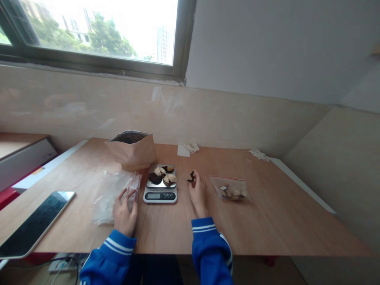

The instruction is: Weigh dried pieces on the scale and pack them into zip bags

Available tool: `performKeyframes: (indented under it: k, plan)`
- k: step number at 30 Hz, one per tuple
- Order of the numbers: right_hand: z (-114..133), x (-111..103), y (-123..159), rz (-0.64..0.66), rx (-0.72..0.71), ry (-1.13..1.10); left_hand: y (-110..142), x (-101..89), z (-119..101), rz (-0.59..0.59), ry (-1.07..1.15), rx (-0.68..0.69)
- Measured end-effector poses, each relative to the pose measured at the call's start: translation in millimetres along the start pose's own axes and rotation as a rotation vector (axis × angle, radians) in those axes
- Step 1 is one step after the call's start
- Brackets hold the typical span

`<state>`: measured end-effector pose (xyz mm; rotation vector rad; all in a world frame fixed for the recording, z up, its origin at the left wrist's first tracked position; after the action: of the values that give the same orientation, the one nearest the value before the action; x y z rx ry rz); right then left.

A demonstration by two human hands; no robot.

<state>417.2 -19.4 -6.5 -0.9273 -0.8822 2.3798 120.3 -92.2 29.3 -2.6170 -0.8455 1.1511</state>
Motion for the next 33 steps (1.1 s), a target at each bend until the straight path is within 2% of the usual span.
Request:
performKeyframes:
  k: [5, 9, 11, 14, 17, 19, 20, 22, 25, 27, 30, 33]
  plan:
    - [6, -5, -1, 0.104, -0.039, 0.208, 3, -6.6, -6, -0.017, 0.032, -0.023]
    - [10, -7, -2, 0.144, -0.065, 0.289, -9, -30.6, -33, -0.086, 0.153, 0.091]
    - [11, -8, -2, 0.161, -0.067, 0.295, -29, -49.4, -57, -0.138, 0.234, 0.166]
    - [14, -9, -3, 0.174, -0.062, 0.301, -78, -72.9, -96, -0.221, 0.283, 0.272]
    - [18, -11, -3, 0.171, -0.042, 0.310, -135, -76.2, -121, -0.246, 0.246, 0.326]
    - [20, -12, -4, 0.164, -0.023, 0.303, -166, -64.4, -127, -0.146, 0.127, 0.373]
    - [21, -12, -4, 0.160, -0.016, 0.295, -177, -56.8, -128, -0.080, 0.045, 0.426]
    - [22, -12, -4, 0.151, -0.011, 0.276, -188, -48.0, -128, -0.042, -0.064, 0.498]
    - [23, -12, -3, 0.127, -0.020, 0.261, -189, -50.3, -128, -0.057, -0.155, 0.554]
    - [24, -11, -3, 0.104, -0.020, 0.258, -186, -56.3, -133, -0.007, -0.217, 0.575]
    - [27, -11, -3, 0.074, -0.023, 0.246, -187, -60.8, -139, 0.156, -0.341, 0.545]
    - [32, -10, -3, 0.055, -0.036, 0.228, -196, -51.7, -137, 0.347, -0.396, 0.476]
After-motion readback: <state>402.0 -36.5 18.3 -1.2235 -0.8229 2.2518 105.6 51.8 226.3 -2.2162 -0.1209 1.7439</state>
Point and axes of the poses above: each hand's wrist, its own y-axis away from the middle knuckle, its own x-axis out of the palm, z = x × y, the point moved 4 cm from there along -y, towards the middle knuckle, and after that the axes turned 12 degrees about -x, right-handed, at the moved point
